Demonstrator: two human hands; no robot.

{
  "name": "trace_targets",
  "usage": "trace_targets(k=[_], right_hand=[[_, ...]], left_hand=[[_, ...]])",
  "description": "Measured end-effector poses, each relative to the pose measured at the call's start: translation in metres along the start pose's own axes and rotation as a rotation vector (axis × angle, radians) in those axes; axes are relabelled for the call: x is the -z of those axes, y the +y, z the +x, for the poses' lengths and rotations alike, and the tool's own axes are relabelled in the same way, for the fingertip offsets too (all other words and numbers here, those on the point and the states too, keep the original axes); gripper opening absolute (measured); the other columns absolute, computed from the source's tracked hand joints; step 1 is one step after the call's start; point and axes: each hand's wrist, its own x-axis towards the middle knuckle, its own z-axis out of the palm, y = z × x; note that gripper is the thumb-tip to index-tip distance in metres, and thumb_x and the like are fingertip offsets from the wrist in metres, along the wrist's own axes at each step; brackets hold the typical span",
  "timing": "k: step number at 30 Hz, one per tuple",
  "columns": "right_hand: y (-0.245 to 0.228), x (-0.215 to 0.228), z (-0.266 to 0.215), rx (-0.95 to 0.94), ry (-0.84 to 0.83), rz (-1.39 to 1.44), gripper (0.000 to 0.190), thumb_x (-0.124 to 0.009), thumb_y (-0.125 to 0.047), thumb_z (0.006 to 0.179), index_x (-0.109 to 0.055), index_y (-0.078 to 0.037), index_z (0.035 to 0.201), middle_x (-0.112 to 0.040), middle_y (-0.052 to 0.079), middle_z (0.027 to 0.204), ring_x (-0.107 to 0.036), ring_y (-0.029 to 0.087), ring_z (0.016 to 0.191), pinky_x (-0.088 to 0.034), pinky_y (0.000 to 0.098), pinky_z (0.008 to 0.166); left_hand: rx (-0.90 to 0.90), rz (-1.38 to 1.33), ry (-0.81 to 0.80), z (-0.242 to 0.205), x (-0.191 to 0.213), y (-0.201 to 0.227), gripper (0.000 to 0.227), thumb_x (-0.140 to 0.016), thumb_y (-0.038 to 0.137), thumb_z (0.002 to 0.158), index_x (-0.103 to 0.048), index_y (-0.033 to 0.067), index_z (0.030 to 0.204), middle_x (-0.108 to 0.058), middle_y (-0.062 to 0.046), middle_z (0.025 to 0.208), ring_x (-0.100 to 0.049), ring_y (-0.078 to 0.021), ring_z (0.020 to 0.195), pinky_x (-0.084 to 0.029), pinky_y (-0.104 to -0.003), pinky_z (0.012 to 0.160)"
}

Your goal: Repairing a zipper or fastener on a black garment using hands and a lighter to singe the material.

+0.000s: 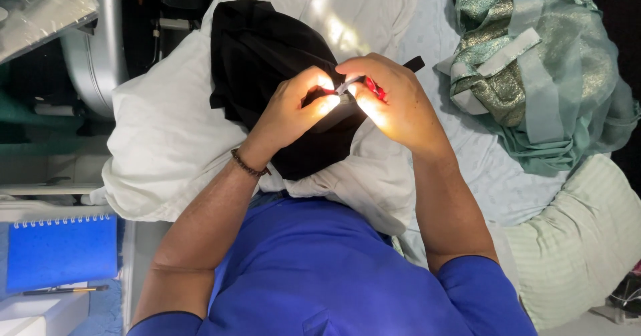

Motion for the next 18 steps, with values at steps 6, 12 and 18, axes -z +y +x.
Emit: trace_targets(k=[6,12,18], right_hand=[[-0.006,-0.002,0.009,0.079,0.001,0.02,0.023,-0.062,0.007,0.096,-0.069,-0.002,0.116,-0.065,0.014,0.092,-0.056,0.026,0.073,-0.052,0.0385,0.07],[-0.01,0.002,-0.006,-0.191,0.057,-0.093,0.019,-0.059,-0.006,0.09,-0.057,-0.008,0.108,-0.058,0.004,0.109,-0.053,0.016,0.082,-0.045,0.0299,0.077],[0.014,-0.024,-0.03,0.094,0.298,-0.15,0.008,-0.075,-0.007,0.097,-0.069,-0.002,0.099,-0.057,0.016,0.116,-0.067,0.032,0.068,-0.06,0.0339,0.055]], left_hand=[[0.06,-0.093,0.054,0.009,-0.007,-0.029,0.006,-0.066,0.009,0.089,-0.071,0.0097,0.092,-0.059,-0.003,0.07,-0.054,-0.0106,0.067,-0.048,-0.026,0.059],[0.102,-0.354,0.156,0.009,-0.014,-0.024,0.011,-0.065,0.001,0.089,-0.067,0.0097,0.082,-0.063,0.004,0.08,-0.054,-0.0027,0.078,-0.042,-0.018,0.071],[0.045,-0.526,0.201,0.013,-0.019,-0.05,0.005,-0.069,-0.003,0.084,-0.071,0.001,0.088,-0.052,-0.002,0.069,-0.049,-0.0078,0.069,-0.041,-0.021,0.063]])
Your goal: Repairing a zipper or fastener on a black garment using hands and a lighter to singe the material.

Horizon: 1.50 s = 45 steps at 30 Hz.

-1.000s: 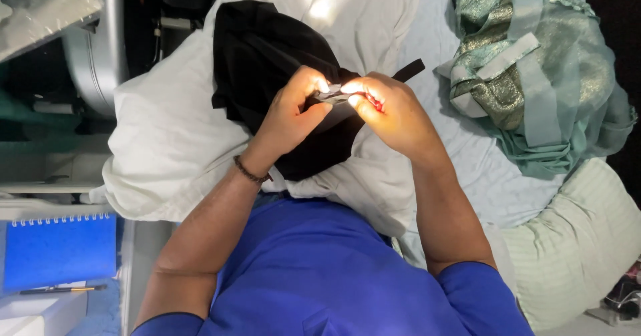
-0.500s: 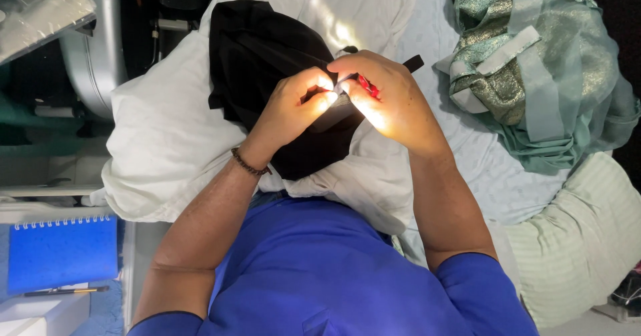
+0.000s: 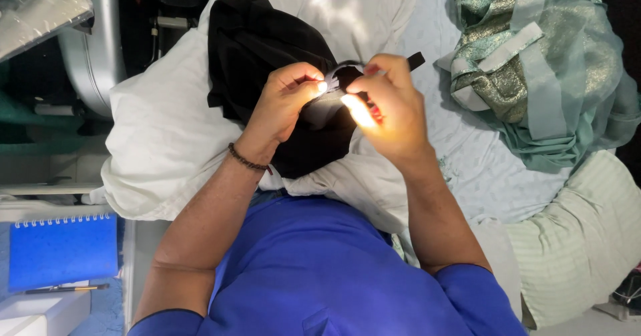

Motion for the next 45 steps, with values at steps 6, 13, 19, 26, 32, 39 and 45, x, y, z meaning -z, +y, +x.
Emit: trace_targets(k=[6,13,19,26,32,39,45], right_hand=[[0.015,-0.029,-0.01,0.085,0.05,-0.133,0.013,-0.079,-0.015,0.094,-0.068,-0.01,0.101,-0.065,0.007,0.102,-0.069,0.034,0.066,-0.06,0.04,0.055],[0.013,-0.022,-0.015,0.104,0.054,-0.209,0.012,-0.074,-0.008,0.095,-0.064,-0.01,0.09,-0.064,0.004,0.094,-0.062,0.033,0.058,-0.055,0.0403,0.054],[-0.001,0.003,-0.007,-0.236,-0.114,-0.008,0.029,-0.068,0.003,0.089,-0.052,-0.002,0.113,-0.053,0.019,0.1,-0.067,0.042,0.084,-0.058,0.0478,0.074],[-0.01,0.025,0.01,-0.175,-0.338,-0.225,0.036,-0.065,-0.012,0.099,-0.057,-0.007,0.134,-0.06,0.014,0.099,-0.066,0.037,0.095,-0.056,0.0503,0.086],[0.009,0.018,0.005,0.26,-0.196,-0.435,0.024,-0.056,-0.005,0.104,-0.065,-0.01,0.126,-0.051,0.007,0.088,-0.057,0.029,0.083,-0.051,0.0398,0.08],[0.027,0.01,0.004,0.408,-0.135,-0.458,0.02,-0.05,-0.002,0.105,-0.066,-0.013,0.11,-0.051,0.001,0.085,-0.053,0.022,0.081,-0.049,0.0349,0.083],[0.023,0.009,0.007,0.442,-0.098,-0.459,0.026,-0.046,0.001,0.105,-0.067,-0.013,0.107,-0.051,0.0,0.084,-0.052,0.021,0.08,-0.049,0.0341,0.084]], left_hand=[[0.001,-0.023,0.012,-0.003,-0.001,-0.005,0.004,-0.07,-0.001,0.087,-0.07,0.0013,0.09,-0.055,-0.002,0.07,-0.047,-0.0052,0.066,-0.037,-0.019,0.059],[0.017,0.001,0.006,-0.006,-0.003,-0.015,0.006,-0.068,-0.001,0.09,-0.071,0.003,0.093,-0.057,-0.002,0.074,-0.046,-0.0033,0.067,-0.035,-0.017,0.059],[-0.024,-0.105,-0.058,-0.003,0.003,-0.022,0.008,-0.069,-0.005,0.09,-0.071,0.0,0.096,-0.065,-0.01,0.087,-0.054,-0.0106,0.078,-0.045,-0.022,0.07],[-0.042,-0.101,-0.077,-0.004,-0.005,-0.017,0.005,-0.069,-0.004,0.091,-0.071,-0.0005,0.095,-0.064,-0.008,0.09,-0.055,-0.0105,0.082,-0.046,-0.022,0.073],[-0.039,-0.083,-0.08,-0.005,-0.013,-0.003,0.004,-0.07,-0.004,0.091,-0.069,-0.0003,0.09,-0.062,-0.007,0.087,-0.053,-0.0105,0.08,-0.044,-0.022,0.072],[-0.05,0.008,-0.101,-0.005,-0.015,0.001,0.006,-0.069,-0.004,0.09,-0.068,-0.0018,0.085,-0.061,-0.007,0.084,-0.052,-0.0115,0.077,-0.043,-0.022,0.07],[-0.047,0.04,-0.105,-0.004,-0.017,0.004,0.007,-0.069,-0.005,0.089,-0.067,-0.0023,0.083,-0.061,-0.007,0.082,-0.052,-0.0118,0.076,-0.043,-0.023,0.068]])
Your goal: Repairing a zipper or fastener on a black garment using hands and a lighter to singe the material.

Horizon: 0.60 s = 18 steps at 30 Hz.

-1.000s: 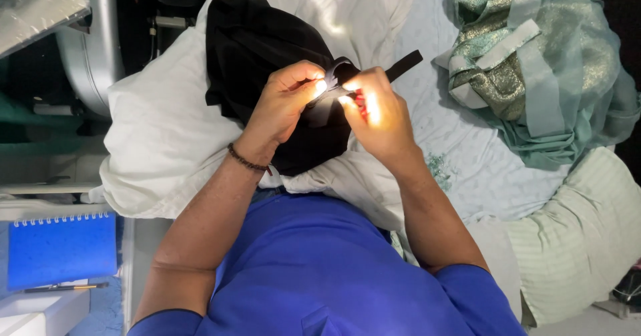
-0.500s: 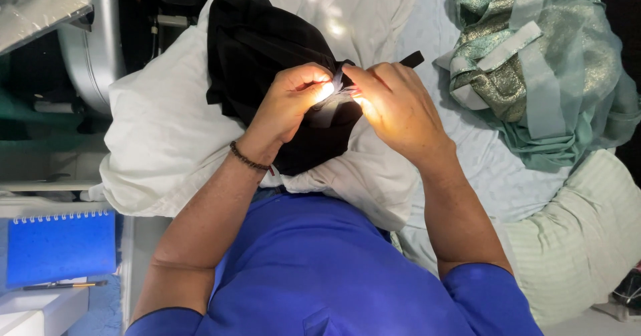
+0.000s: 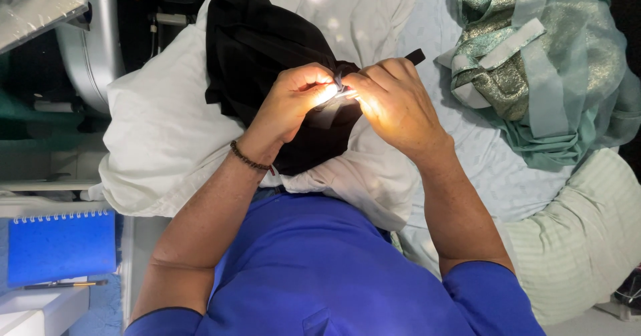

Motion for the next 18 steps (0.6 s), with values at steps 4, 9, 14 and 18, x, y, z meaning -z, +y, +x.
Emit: trace_targets(k=[4,9,14,18], right_hand=[[0.001,0.0,0.001,0.001,0.01,0.033,0.027,-0.044,0.003,0.105,-0.067,-0.012,0.104,-0.052,0.001,0.084,-0.053,0.021,0.08,-0.049,0.0337,0.084],[0.003,0.001,0.0,0.041,0.03,0.01,0.03,-0.043,0.004,0.105,-0.068,-0.013,0.105,-0.052,-0.001,0.085,-0.053,0.019,0.081,-0.049,0.033,0.083],[0.004,-0.003,-0.002,0.043,0.043,0.022,0.029,-0.043,0.002,0.106,-0.068,-0.013,0.104,-0.053,-0.001,0.085,-0.053,0.019,0.081,-0.049,0.0331,0.083],[0.001,-0.001,0.001,-0.033,0.062,0.241,0.018,-0.05,-0.004,0.107,-0.067,-0.008,0.105,-0.056,0.005,0.084,-0.058,0.028,0.081,-0.052,0.0376,0.081]], left_hand=[[0.016,0.005,0.009,0.0,0.001,-0.003,0.007,-0.069,-0.006,0.088,-0.067,-0.0021,0.082,-0.061,-0.006,0.081,-0.051,-0.0117,0.075,-0.043,-0.023,0.067],[0.03,0.028,-0.013,0.0,0.001,0.002,0.007,-0.068,-0.006,0.089,-0.068,-0.0028,0.083,-0.061,-0.007,0.082,-0.051,-0.0126,0.076,-0.044,-0.025,0.068],[0.04,0.017,-0.002,0.001,0.002,-0.009,0.007,-0.069,-0.005,0.088,-0.069,-0.0024,0.082,-0.062,-0.007,0.081,-0.052,-0.0121,0.075,-0.044,-0.024,0.067],[0.083,0.025,0.011,0.001,-0.003,0.005,0.006,-0.069,-0.004,0.088,-0.07,-0.001,0.083,-0.064,-0.006,0.082,-0.054,-0.0121,0.077,-0.046,-0.024,0.07]])
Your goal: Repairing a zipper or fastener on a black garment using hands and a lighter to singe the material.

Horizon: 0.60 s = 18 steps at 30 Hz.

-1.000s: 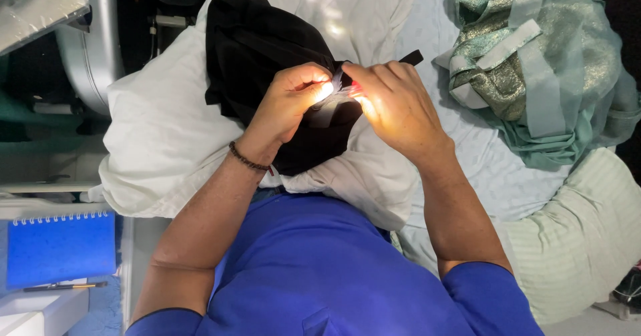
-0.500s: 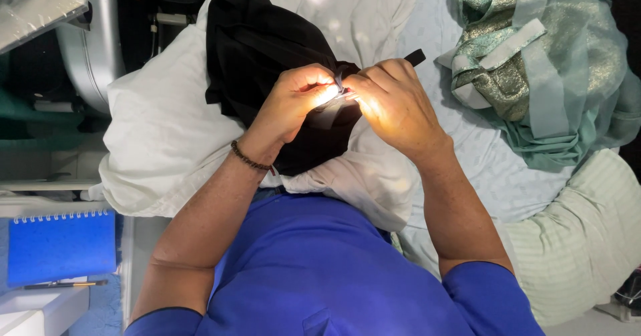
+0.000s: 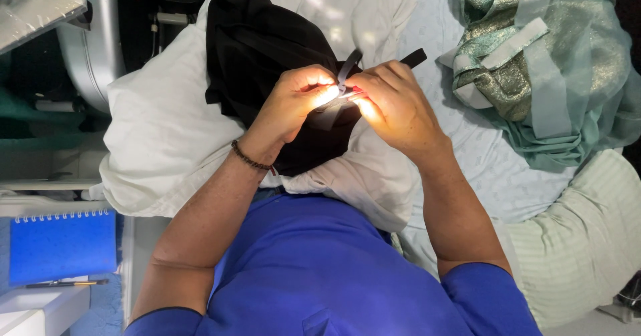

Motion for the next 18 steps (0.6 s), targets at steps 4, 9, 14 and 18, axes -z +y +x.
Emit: trace_targets(k=[4,9,14,18], right_hand=[[0.006,0.002,-0.006,0.041,-0.001,-0.141,0.022,-0.05,0.002,0.104,-0.069,-0.011,0.105,-0.056,0.002,0.086,-0.056,0.024,0.081,-0.05,0.0357,0.082],[0.003,0.001,-0.006,0.06,-0.014,-0.232,0.03,-0.047,0.007,0.102,-0.069,-0.012,0.106,-0.054,0.0,0.085,-0.053,0.02,0.08,-0.049,0.0333,0.081],[0.006,-0.002,-0.008,0.088,-0.008,-0.264,0.028,-0.048,0.005,0.102,-0.068,-0.014,0.103,-0.053,0.0,0.084,-0.053,0.019,0.08,-0.049,0.0345,0.082],[0.001,0.003,-0.003,0.097,-0.007,-0.278,0.028,-0.045,0.006,0.102,-0.068,-0.011,0.103,-0.052,0.001,0.083,-0.052,0.021,0.078,-0.049,0.0345,0.081]], left_hand=[[-0.002,0.006,-0.017,-0.001,-0.001,0.003,0.007,-0.069,-0.004,0.089,-0.07,-0.0019,0.082,-0.062,-0.006,0.08,-0.052,-0.0129,0.076,-0.045,-0.025,0.068],[-0.005,-0.006,-0.005,0.0,0.002,-0.006,0.008,-0.07,-0.004,0.088,-0.068,-0.0005,0.081,-0.063,-0.006,0.082,-0.053,-0.0118,0.077,-0.045,-0.025,0.07],[-0.013,0.003,-0.017,-0.002,0.002,-0.005,0.009,-0.069,-0.005,0.088,-0.067,-0.0015,0.08,-0.062,-0.006,0.084,-0.053,-0.013,0.079,-0.047,-0.026,0.072],[-0.02,-0.008,-0.026,-0.001,0.003,-0.007,0.009,-0.07,-0.005,0.088,-0.067,-0.0008,0.081,-0.063,-0.007,0.086,-0.055,-0.0135,0.081,-0.047,-0.026,0.074]])
